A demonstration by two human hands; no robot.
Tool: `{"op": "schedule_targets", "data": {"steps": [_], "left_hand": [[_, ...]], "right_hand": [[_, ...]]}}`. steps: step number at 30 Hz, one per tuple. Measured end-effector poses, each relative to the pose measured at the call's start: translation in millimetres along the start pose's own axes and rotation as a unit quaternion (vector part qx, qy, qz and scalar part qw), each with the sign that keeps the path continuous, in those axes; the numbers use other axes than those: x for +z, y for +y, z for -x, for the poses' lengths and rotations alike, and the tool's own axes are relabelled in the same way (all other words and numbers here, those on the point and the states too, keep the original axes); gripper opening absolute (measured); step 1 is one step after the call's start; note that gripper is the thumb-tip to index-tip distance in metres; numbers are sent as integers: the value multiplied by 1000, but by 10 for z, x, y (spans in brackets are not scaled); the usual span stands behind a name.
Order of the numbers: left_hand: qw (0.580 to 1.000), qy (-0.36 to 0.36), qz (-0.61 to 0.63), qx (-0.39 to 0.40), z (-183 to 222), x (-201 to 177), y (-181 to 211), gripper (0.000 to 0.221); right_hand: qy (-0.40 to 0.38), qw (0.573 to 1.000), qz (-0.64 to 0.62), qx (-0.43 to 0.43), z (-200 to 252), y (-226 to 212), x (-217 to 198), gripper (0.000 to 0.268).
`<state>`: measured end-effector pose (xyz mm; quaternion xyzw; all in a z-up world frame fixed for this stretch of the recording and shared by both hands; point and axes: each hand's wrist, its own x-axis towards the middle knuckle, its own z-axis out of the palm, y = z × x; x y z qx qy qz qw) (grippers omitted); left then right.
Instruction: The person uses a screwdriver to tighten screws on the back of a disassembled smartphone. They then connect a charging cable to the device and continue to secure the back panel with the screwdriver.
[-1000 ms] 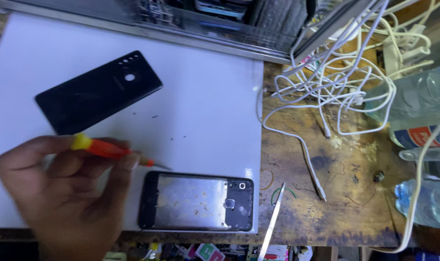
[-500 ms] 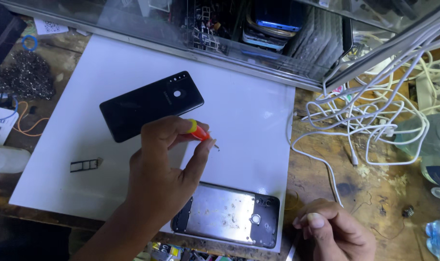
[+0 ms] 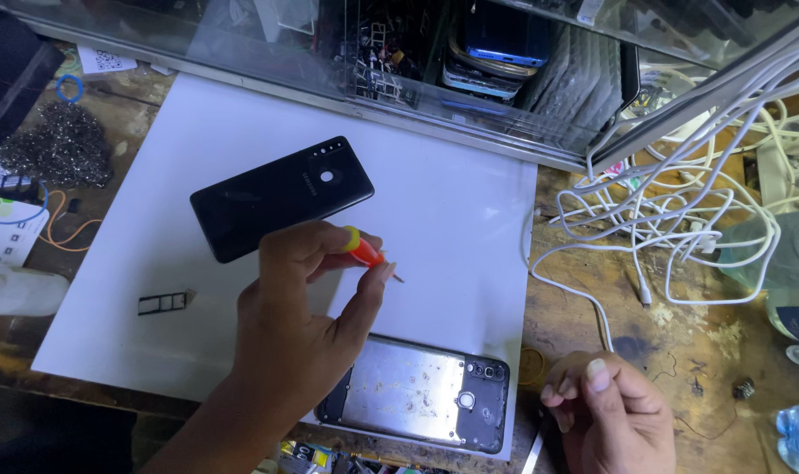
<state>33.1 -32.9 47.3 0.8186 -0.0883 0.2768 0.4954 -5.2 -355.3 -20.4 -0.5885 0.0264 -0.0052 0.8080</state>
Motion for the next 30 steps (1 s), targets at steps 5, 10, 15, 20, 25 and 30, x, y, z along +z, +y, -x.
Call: {"op": "schedule_targets", "data": {"steps": [5,10,15,20,25,30], "left_hand": [[994,17,108,-10,90,-63,225,49],[968,65,235,-55,250,34,611,56],[953,72,286,-62,346,50,764,58],[956,44,285,-53,449,39,740,58],[953,39,296,-55,490,43,733,59],[954,38,296,-32,521,50,741,58]], "right_hand": [[0,996,-64,60,-5,25,116,25],[22,983,-71,167,90,11,435,25],[-8,972,-77,223,214,7,551,30],[-63,961,-88,254,235,-7,529,33],[-82,961,-119,235,243,-6,586,29],[-54,963,-141,224,286,16,636,29]]}}
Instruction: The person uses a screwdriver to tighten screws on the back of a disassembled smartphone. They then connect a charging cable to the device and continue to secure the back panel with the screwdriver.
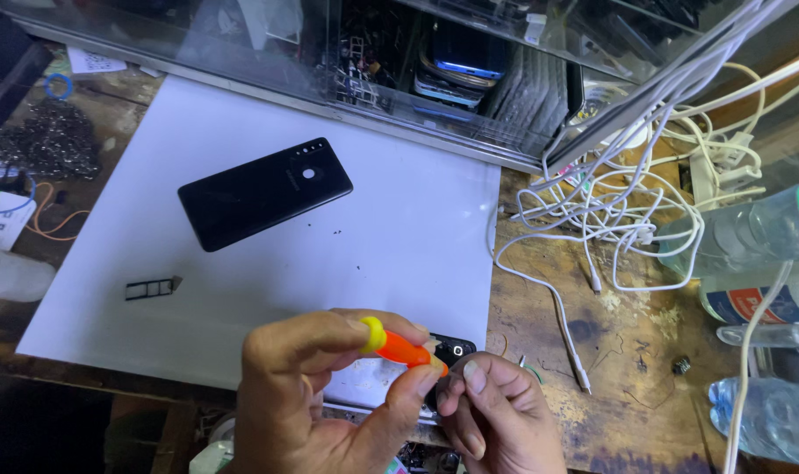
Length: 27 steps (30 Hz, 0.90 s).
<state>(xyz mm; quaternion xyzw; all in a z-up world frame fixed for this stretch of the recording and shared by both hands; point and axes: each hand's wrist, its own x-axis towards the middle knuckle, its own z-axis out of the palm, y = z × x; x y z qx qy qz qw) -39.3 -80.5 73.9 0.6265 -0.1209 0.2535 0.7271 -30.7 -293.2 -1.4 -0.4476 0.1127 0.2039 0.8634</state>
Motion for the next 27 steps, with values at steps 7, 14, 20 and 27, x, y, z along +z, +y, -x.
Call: {"op": "schedule_targets", "data": {"steps": [7,14,20,27], "left_hand": [[995,-10,-97,37,12,-79,-42,59],[984,-30,-170,35,20,-71,-34,57],[958,-134,-232,99,-54,-120,-99,55],[952,-159,-237,110,-60,-84,-138,53]], "right_hand": [[45,990,106,-81,40,42,88,21],[63,958,255,-115,65,-73,107,20],[165,922,302,-179,-36,-200,91,17],[150,917,282,-237,11,-189,-92,20]]}}
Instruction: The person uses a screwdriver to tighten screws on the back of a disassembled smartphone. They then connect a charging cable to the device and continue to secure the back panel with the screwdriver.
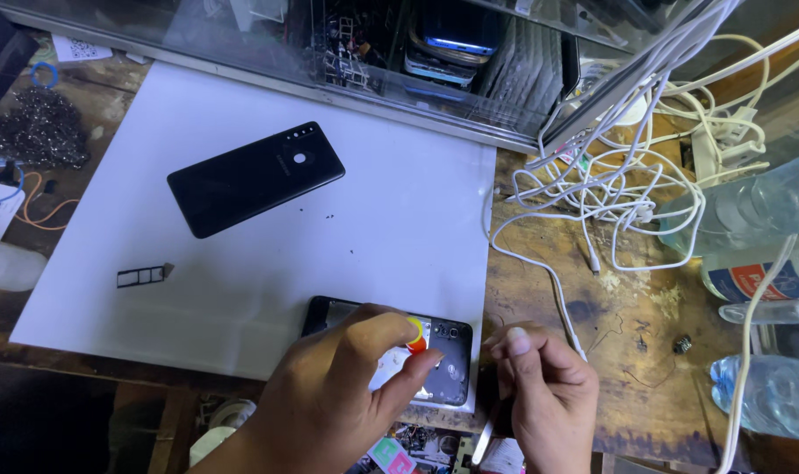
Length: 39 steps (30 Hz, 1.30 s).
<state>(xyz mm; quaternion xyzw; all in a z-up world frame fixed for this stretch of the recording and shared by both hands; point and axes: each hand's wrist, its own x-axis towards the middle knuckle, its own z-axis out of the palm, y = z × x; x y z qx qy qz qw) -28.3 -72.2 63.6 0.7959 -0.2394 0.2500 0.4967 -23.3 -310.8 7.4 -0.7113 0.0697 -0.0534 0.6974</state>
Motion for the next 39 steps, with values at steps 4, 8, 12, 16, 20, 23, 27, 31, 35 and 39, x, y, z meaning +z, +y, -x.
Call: {"op": "schedule_targets", "data": {"steps": [4,8,12,16,20,23,27,31,35,39], "left_hand": [[1000,-7,-16,-14,12,29,-23,53],[1000,-10,-19,-17,9,43,-28,54],[1000,-21,-5,-9,-22,32,0,52],[997,-68,-3,34,-130,-3,74,50],[995,-70,-16,62,-203,-33,194,46],[991,-119,69,-5,-184,-5,200,37],[998,-36,-22,49,-164,80,258,42],[991,-102,88,-19,-178,68,216,34],[994,-77,79,2,-161,74,242,35],[993,-104,45,-32,-145,79,215,32]], "right_hand": [[12,999,-42,31,-11,29,-22,27],[12,999,-32,34,-16,35,-24,26],[22,999,-28,41,-2,59,-27,20],[-62,989,107,-77,86,13,-30,7],[-139,950,211,-183,225,-101,-63,13],[-156,933,242,-216,267,-91,-82,14],[-145,928,281,-198,270,-55,-123,15],[-150,919,291,-219,275,-68,-104,15],[-146,914,296,-237,290,-81,-77,16],[-147,902,308,-264,284,-102,-75,15]]}}
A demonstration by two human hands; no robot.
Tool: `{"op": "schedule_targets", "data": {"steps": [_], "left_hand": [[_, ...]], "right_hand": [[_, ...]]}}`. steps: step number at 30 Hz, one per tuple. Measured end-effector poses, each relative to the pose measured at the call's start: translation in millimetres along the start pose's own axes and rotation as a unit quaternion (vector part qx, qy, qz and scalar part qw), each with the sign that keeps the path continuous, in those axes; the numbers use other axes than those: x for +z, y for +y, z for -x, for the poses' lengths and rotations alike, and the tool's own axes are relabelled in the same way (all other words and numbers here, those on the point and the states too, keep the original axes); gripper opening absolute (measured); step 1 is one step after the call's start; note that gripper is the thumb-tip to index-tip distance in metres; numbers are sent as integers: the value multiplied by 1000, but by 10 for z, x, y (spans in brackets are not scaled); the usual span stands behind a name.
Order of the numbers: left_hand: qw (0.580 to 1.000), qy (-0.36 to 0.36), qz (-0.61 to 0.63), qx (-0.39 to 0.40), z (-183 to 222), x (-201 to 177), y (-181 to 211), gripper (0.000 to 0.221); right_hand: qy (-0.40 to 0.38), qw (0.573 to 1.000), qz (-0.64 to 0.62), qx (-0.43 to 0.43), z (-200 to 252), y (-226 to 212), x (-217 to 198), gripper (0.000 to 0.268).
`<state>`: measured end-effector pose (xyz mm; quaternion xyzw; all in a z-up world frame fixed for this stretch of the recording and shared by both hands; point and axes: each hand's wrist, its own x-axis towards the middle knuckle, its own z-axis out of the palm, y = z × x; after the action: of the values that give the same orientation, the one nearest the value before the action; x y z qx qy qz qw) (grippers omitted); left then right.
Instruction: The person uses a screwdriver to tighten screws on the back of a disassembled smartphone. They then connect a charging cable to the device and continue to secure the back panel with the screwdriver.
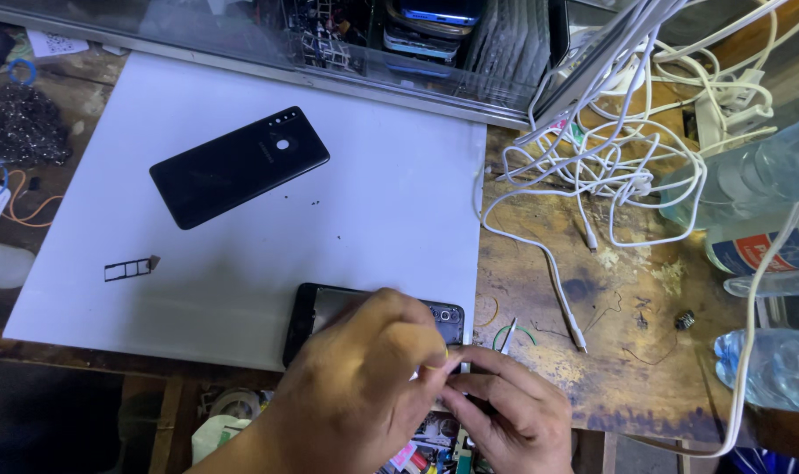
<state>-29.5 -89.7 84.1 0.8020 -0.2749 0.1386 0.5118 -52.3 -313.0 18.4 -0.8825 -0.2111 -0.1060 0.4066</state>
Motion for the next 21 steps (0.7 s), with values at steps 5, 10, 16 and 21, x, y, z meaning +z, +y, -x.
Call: {"op": "schedule_targets", "data": {"steps": [5,10,16,21], "left_hand": [[999,18,35,17,-11,-11,17,35],[997,48,-43,40,-58,-51,97,35],[999,45,-16,5,-97,-79,134,27],[993,69,-71,58,-90,-95,163,27]], "right_hand": [[1,1000,-2,9,-4,0,-3,15],[-2,1000,-1,28,8,-8,2,15],[0,1000,7,10,5,-7,-5,14],[7,1000,-9,-15,-1,-24,2,12]]}}
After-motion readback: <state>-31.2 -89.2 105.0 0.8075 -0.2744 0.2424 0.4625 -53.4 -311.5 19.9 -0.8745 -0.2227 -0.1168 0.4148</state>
